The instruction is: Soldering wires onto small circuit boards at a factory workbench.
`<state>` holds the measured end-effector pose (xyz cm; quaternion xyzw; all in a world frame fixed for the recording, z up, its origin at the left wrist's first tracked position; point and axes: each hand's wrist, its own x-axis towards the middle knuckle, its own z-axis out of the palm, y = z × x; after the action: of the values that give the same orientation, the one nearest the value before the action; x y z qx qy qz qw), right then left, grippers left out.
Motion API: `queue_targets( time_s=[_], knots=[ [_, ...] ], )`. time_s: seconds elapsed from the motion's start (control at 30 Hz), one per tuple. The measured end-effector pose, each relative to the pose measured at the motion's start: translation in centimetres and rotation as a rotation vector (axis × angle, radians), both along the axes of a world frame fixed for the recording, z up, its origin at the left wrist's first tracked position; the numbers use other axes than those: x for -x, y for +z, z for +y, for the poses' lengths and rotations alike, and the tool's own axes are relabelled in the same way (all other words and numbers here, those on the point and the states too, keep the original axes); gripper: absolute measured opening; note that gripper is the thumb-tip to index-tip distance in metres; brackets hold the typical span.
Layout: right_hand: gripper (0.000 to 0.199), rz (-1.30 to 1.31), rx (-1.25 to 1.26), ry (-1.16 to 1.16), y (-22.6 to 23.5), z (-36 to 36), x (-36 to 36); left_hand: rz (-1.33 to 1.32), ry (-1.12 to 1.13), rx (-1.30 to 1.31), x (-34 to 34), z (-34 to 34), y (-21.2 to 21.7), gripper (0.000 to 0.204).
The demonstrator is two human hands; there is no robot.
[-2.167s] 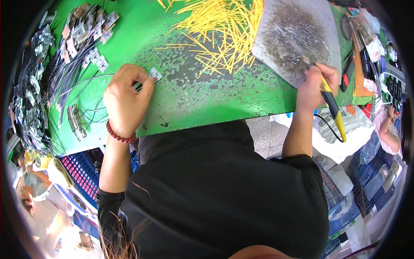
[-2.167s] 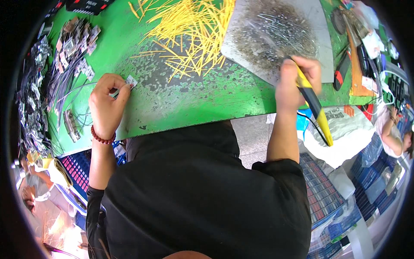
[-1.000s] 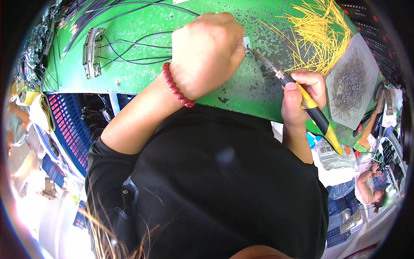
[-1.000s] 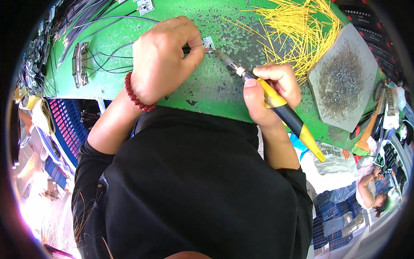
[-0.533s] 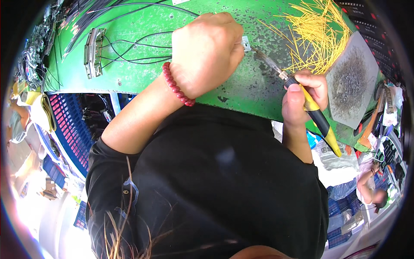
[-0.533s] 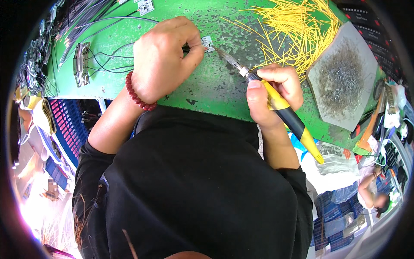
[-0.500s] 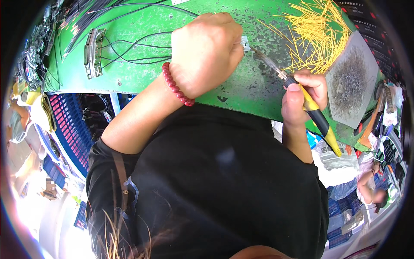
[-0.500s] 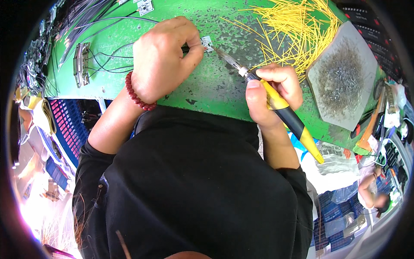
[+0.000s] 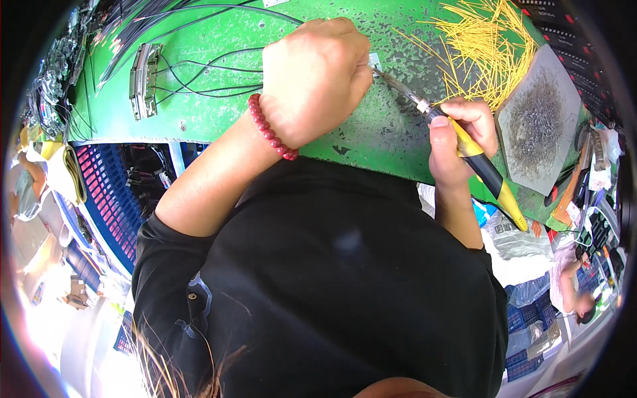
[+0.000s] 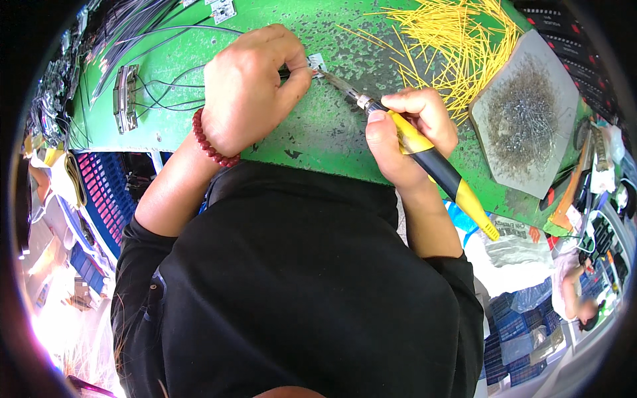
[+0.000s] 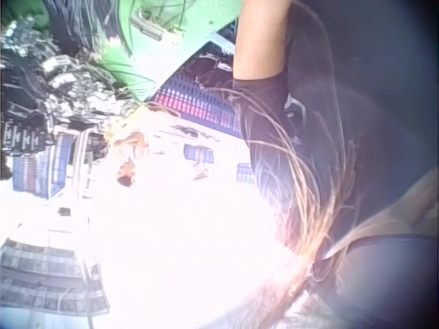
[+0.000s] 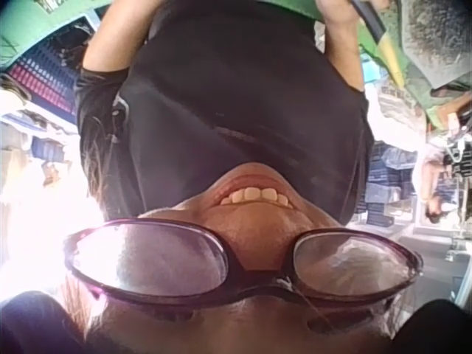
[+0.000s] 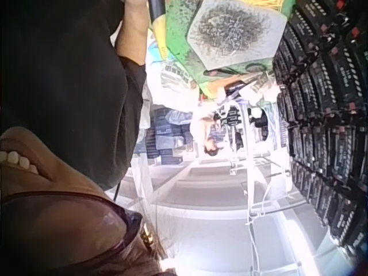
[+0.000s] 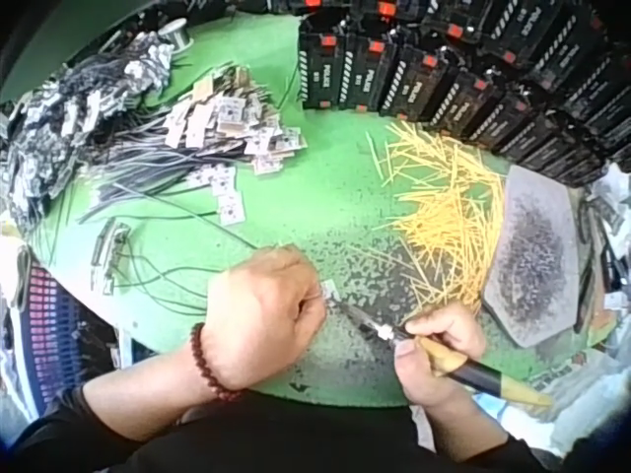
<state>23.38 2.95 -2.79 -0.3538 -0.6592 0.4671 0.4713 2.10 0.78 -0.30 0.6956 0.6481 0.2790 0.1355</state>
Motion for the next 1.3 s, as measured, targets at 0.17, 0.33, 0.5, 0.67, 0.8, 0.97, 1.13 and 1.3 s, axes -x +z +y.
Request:
queue_targets(
  time_s=[0.17, 0.33, 0.5, 0.67, 0.8, 0.97, 1.13, 1.3],
  knots=[
    [0.02, 0.084, 0.037, -0.031, -0.3, -0.4, -0.4, 0.01, 0.002, -0.009, 0.0, -0.1, -0.1, 0.008],
    [0.021, 0.078, 0.027, -0.054, -0.8, -0.3, -0.6, 0.009, 0.001, 0.01, 0.0, 0.0, 0.0, 0.009],
    [0.021, 0.076, 0.047, -0.052, -0.5, -0.2, -0.5, -0.055, -0.021, 0.01, 0.5, -0.2, -0.2, 0.006],
    [0.021, 0.091, -0.004, -0.05, -0.7, -0.1, -0.5, -0.165, -0.056, -0.005, 1.1, -0.4, -0.5, 0.005],
    [0.022, 0.09, 0.018, -0.048, -0.7, -0.2, -0.6, -0.069, -0.057, 0.04, 0.8, -0.2, 0.0, 0.004],
    [0.022, 0.111, 0.07, -0.024, -0.3, -0.1, -0.7, 0.077, -0.077, 0.128, 0.5, 0.2, 1.2, 0.007],
    [0.021, 0.034, 0.089, -0.022, -0.2, 0.0, -0.6, 0.155, -0.122, 0.195, 0.8, 0.4, 1.4, 0.007],
    [0.019, 0.03, 0.113, -0.036, -0.2, 0.0, -0.4, 0.106, -0.123, 0.187, 0.7, 0.5, 1.3, 0.007]
  ],
)
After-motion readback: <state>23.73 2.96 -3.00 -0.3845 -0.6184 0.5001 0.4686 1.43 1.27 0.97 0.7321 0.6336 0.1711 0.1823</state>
